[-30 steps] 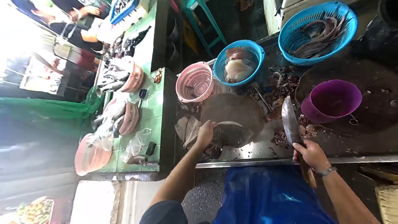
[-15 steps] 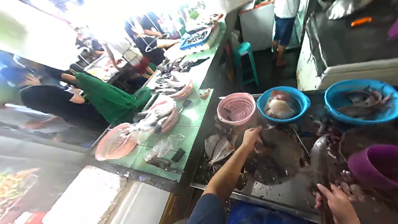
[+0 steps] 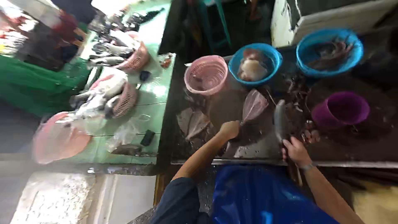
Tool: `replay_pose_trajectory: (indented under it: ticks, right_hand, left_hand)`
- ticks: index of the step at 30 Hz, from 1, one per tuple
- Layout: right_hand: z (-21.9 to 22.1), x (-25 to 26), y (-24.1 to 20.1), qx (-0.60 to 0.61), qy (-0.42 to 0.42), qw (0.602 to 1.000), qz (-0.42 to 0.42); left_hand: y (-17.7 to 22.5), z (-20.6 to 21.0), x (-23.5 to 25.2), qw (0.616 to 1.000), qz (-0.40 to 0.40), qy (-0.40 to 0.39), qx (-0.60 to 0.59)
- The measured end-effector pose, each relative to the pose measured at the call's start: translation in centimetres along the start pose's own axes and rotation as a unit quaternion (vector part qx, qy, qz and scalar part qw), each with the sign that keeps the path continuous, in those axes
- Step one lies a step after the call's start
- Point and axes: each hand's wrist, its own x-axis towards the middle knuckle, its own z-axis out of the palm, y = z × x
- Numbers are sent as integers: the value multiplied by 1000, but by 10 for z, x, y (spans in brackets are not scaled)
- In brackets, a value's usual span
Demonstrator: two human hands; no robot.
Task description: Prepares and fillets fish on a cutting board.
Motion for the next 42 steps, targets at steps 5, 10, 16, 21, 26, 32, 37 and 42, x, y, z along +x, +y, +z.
replay_pose_trajectory:
  ticks: [5,10,16,21,26,32,37,42]
  right_hand:
    - [56,53,-21,-157,-88,983,24]
    - [97,88,-25,-257,-103,961,25]
    - [73,61,-30,-349,-140,926,44]
    - [103,71,-34,-331,-107,936,61]
    - [151,98,-43,-334,-21,942,-8]
    - [113,53,-15,-402,-113,908,26]
    - [91,32,-5,-316,-156,934,60]
    - [51,10,15,-187,-99,975,66]
  left_hand:
    - [-26,52,3,994,-28,89,-59]
    - [-29,60,7,989,7,139,-45]
    - [-30,46,18,996,-19,78,-44]
    - [-37,58,11,990,33,122,-69]
    - [-41,62,14,986,38,137,-84]
    - [-64,6,23,957,-50,162,-235]
    - [-100,-66,3,941,-3,308,-142]
    - [-110,-105,23,917,-200,326,-111]
